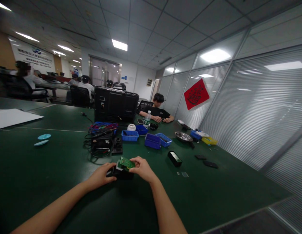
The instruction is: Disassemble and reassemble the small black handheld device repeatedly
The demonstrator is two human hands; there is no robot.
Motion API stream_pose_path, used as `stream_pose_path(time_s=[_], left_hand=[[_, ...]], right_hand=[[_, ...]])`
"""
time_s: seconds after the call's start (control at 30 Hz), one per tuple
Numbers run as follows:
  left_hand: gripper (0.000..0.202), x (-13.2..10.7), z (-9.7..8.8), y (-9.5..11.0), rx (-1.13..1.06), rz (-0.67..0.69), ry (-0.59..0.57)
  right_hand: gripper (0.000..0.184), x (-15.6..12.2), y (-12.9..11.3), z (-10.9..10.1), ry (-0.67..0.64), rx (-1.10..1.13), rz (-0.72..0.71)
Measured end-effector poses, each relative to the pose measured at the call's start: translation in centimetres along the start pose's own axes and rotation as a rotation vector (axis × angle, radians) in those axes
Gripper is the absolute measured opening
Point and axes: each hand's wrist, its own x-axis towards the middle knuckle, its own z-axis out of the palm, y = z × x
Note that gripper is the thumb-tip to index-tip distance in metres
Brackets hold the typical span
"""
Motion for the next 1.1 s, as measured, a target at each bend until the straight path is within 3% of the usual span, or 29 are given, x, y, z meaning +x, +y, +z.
stream_pose_path(time_s=[0.47, 0.67, 0.8, 0.97, 1.1], left_hand=[[0.056, 0.3, 0.6, -0.9, 0.001, 0.005, 0.006], [0.054, 0.2, 0.3, -0.4, -0.011, 0.022, -0.004], [0.057, 0.0, 0.1, -0.1, -0.028, 0.012, 0.001], [0.059, 0.1, 0.5, -0.8, -0.041, 0.013, 0.073], [0.054, 0.4, 1.0, -1.7, -0.061, -0.016, 0.168]], right_hand=[[0.038, -0.1, 0.2, 1.2, -0.041, -0.425, -0.131], [0.041, 0.0, 0.3, 1.1, -0.034, -0.413, -0.150], [0.034, 0.0, 0.6, 0.9, 0.002, -0.430, -0.099], [0.048, -0.2, 1.0, 1.8, -0.102, -0.535, -0.030], [0.043, 0.1, 1.5, 2.6, -0.015, -0.579, 0.065]])
